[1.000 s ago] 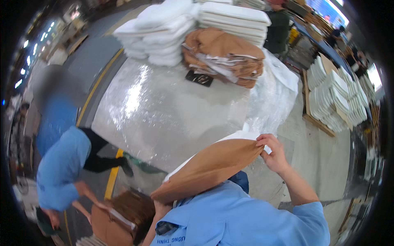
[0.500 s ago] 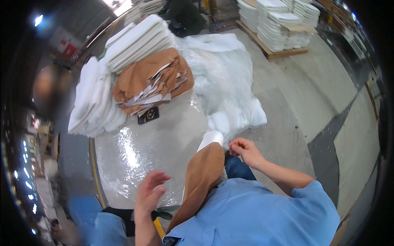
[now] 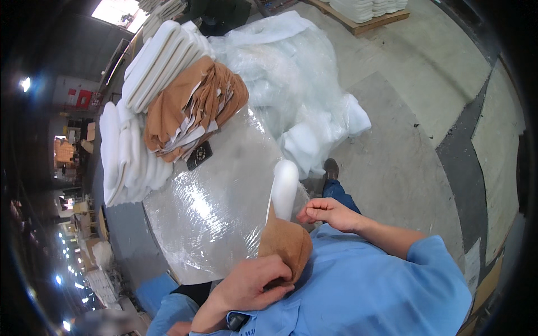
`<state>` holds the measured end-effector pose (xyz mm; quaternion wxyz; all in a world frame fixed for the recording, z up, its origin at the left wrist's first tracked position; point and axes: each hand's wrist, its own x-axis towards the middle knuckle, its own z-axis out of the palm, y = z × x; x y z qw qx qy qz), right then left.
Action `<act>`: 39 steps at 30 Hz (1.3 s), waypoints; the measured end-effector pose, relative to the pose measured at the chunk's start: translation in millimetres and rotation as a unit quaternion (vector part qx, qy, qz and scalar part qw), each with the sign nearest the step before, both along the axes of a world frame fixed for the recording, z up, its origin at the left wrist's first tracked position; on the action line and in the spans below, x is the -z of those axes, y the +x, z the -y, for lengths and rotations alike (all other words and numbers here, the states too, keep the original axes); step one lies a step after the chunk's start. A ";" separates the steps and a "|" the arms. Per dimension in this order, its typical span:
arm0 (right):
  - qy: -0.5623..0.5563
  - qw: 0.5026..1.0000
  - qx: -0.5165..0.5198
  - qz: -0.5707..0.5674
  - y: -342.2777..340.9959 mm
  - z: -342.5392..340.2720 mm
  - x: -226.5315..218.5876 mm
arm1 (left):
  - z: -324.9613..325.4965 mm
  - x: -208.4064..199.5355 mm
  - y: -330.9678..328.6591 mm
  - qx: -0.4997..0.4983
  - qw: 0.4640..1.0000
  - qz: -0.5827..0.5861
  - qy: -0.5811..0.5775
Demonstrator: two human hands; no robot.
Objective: The person inserts white foam inserts into brown fabric covers, aligns edges, and places the finished cushions on a nearby stack. The person repeats this process for multiple cushions while coworkers handle similar items nearby.
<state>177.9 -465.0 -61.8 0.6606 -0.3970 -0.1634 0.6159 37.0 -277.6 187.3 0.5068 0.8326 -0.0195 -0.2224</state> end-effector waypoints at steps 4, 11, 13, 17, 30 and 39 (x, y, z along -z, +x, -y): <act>0.041 0.999 -0.012 -0.018 0.0 -10.0 -14.4 | 9.9 -4.5 -5.4 0.031 0.999 0.025 -0.033; 0.050 0.996 -0.069 0.034 1.6 -15.5 -27.1 | 11.3 -4.0 -9.1 0.029 0.998 0.026 -0.044; 0.085 0.988 -0.091 0.092 7.1 -21.1 -40.8 | 12.5 -6.6 -11.2 0.026 0.999 0.010 -0.042; 0.101 0.953 -0.254 0.133 22.8 -39.9 -42.1 | 11.1 -8.3 -9.0 0.059 0.998 -0.007 -0.038; 0.155 0.843 -0.470 0.209 32.8 -51.8 -54.2 | -39.2 56.5 47.3 0.072 0.958 0.162 0.227; 0.131 0.880 -0.061 0.453 45.6 -22.0 -75.8 | -70.1 61.5 44.9 0.122 0.984 0.109 0.075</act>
